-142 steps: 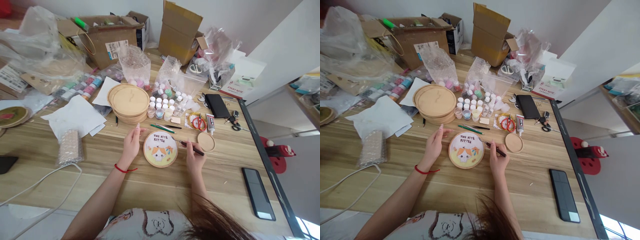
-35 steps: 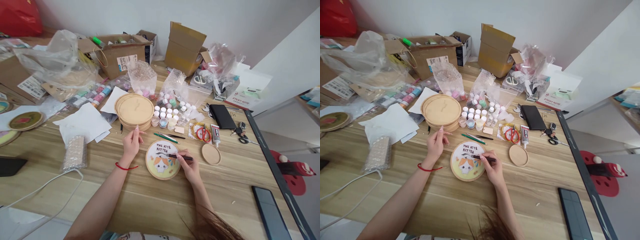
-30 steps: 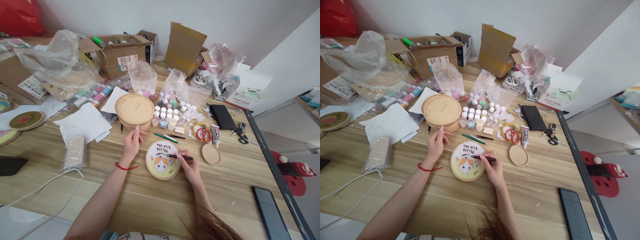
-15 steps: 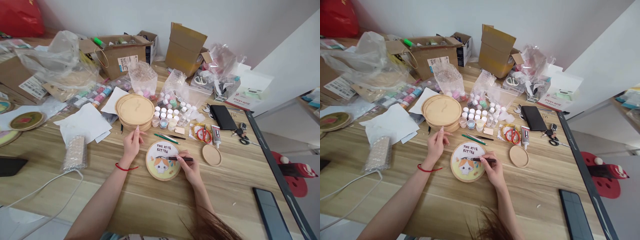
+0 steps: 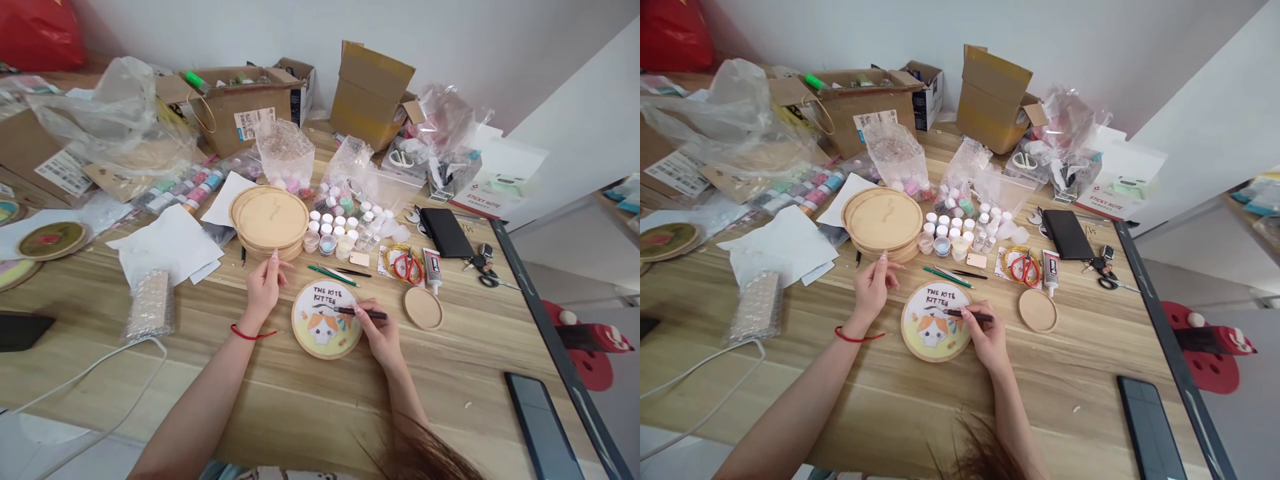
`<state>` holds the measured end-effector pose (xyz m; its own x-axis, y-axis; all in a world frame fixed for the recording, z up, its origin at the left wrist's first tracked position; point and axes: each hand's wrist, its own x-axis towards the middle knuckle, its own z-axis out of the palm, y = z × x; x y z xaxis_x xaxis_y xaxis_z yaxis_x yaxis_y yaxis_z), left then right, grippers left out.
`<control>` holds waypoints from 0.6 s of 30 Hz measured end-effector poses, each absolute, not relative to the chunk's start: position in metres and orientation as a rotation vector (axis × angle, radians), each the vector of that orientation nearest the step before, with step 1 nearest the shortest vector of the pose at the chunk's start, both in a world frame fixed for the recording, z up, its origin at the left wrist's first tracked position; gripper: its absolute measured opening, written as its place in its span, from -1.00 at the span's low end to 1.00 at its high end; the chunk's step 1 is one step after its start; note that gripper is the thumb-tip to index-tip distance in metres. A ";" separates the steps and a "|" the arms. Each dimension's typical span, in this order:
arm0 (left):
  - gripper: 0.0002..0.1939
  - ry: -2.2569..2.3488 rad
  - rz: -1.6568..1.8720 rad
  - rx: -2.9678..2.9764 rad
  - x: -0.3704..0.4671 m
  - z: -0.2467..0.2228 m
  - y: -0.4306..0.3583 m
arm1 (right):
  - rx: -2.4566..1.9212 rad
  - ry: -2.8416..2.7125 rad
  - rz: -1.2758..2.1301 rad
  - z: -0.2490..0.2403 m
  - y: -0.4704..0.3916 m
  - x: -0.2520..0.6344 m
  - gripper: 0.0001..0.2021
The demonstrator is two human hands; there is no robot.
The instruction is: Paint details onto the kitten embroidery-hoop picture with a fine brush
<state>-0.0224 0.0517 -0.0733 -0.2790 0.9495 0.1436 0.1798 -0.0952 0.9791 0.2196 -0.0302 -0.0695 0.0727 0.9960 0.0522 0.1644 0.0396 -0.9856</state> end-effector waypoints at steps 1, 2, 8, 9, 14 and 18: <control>-0.46 1.492 1.439 1.270 -0.022 -0.073 0.052 | -1.327 -1.293 1.039 -0.069 -0.030 0.220 -0.79; -0.46 1.490 1.439 1.269 -0.023 -0.074 0.052 | -1.326 -1.297 1.038 -0.069 -0.030 0.220 -0.79; -0.47 1.493 1.429 1.275 -0.023 -0.074 0.052 | -1.338 -1.330 1.037 -0.069 -0.031 0.221 -0.76; -0.46 1.496 1.428 1.277 -0.023 -0.074 0.052 | -1.337 -1.336 1.038 -0.069 -0.031 0.221 -0.76; -0.47 1.498 1.435 1.261 -0.022 -0.072 0.052 | -1.319 -1.351 1.044 -0.067 -0.031 0.221 -0.78; -0.46 1.486 1.442 1.264 -0.022 -0.072 0.052 | -1.316 -1.348 1.049 -0.068 -0.031 0.220 -0.79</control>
<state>-0.0217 0.0516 -0.0715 -0.2783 0.9500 0.1414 0.1697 -0.0963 0.9808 0.2202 -0.0309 -0.0676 0.0259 0.9978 0.0605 0.1869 0.0546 -0.9809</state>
